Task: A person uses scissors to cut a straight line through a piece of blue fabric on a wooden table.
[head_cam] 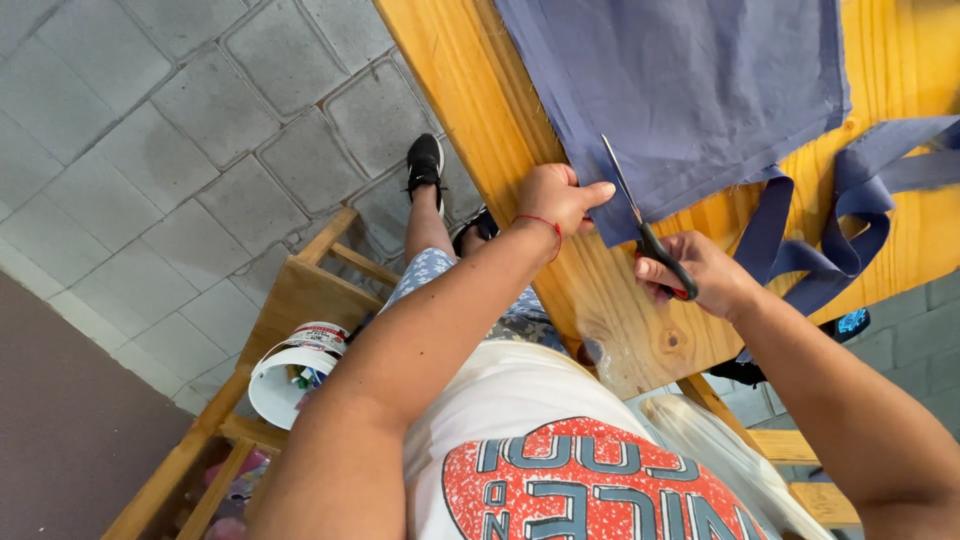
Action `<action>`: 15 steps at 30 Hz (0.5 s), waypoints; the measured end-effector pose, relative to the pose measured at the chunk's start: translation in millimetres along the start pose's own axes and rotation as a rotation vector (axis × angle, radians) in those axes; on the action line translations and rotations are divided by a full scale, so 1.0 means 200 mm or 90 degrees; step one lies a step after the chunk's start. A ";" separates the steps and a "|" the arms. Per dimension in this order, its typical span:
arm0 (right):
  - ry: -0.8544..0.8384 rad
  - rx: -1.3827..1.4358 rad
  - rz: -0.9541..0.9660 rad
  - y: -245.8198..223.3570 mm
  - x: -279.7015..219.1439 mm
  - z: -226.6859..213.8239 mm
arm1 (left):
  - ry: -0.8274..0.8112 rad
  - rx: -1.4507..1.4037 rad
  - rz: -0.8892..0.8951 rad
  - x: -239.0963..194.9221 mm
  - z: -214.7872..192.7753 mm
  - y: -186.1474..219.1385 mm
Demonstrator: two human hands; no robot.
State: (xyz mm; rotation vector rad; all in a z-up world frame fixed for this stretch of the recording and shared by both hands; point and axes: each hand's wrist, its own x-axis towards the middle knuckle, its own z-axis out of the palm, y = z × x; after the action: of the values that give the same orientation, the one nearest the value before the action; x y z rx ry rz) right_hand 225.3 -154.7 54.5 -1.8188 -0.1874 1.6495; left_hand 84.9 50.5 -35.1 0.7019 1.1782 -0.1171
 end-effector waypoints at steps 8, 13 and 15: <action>0.016 0.010 -0.004 0.05 0.01 0.01 | 0.004 0.017 -0.005 0.07 0.01 -0.06; 0.019 0.009 -0.001 0.10 0.03 0.00 | 0.013 0.043 -0.001 0.10 0.00 -0.01; 0.024 -0.002 -0.001 0.13 0.04 -0.01 | 0.066 0.077 0.038 0.23 -0.02 -0.01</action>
State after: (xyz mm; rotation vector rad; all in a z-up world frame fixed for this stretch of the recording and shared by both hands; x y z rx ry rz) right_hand 219.8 -170.5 33.7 -1.8497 -0.1743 1.6136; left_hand 99.3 63.4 -76.2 0.8581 1.2553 -0.1033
